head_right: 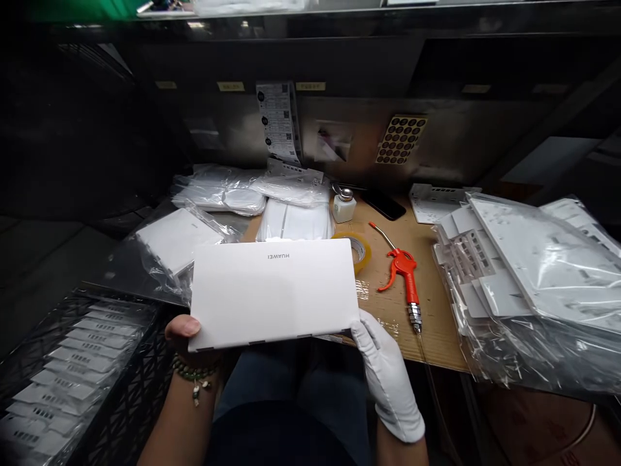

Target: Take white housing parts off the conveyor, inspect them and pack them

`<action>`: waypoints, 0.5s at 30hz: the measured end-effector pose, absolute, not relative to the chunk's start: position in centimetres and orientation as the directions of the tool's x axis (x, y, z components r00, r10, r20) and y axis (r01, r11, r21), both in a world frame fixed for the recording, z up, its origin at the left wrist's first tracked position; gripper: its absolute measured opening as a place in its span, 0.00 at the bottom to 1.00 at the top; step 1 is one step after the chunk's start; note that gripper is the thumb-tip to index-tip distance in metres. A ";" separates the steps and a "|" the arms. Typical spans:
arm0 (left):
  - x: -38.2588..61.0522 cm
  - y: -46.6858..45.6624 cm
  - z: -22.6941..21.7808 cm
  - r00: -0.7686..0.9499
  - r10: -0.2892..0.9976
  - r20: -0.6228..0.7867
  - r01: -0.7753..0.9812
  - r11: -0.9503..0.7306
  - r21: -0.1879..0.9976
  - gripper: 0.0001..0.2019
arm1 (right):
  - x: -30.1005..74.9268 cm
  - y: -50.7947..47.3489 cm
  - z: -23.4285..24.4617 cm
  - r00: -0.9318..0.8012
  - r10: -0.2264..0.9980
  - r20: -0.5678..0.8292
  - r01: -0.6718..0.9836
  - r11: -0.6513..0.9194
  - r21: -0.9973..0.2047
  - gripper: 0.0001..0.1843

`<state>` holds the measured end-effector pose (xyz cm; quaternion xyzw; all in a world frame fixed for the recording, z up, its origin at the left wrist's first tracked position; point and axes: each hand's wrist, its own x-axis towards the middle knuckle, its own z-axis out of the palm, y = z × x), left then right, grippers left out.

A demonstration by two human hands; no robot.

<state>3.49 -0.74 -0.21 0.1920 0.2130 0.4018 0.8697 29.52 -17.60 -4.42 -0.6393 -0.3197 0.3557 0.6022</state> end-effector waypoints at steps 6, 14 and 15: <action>3.9 -1.1 0.8 0.603 0.797 -0.044 -0.624 0.504 0.597 0.43 | 29.2 -17.9 -3.9 0.509 0.858 -0.063 -0.024 -0.059 -0.998 0.23; 3.0 -0.5 -1.1 0.605 0.791 -0.093 -0.628 0.545 0.555 0.47 | 29.2 -18.0 -3.2 0.529 0.847 -0.050 0.017 -0.070 -0.997 0.22; 3.0 -0.5 -1.2 0.596 0.795 -0.113 -0.629 0.549 0.550 0.47 | 29.1 -18.0 -3.2 0.532 0.845 -0.052 0.014 -0.070 -0.997 0.22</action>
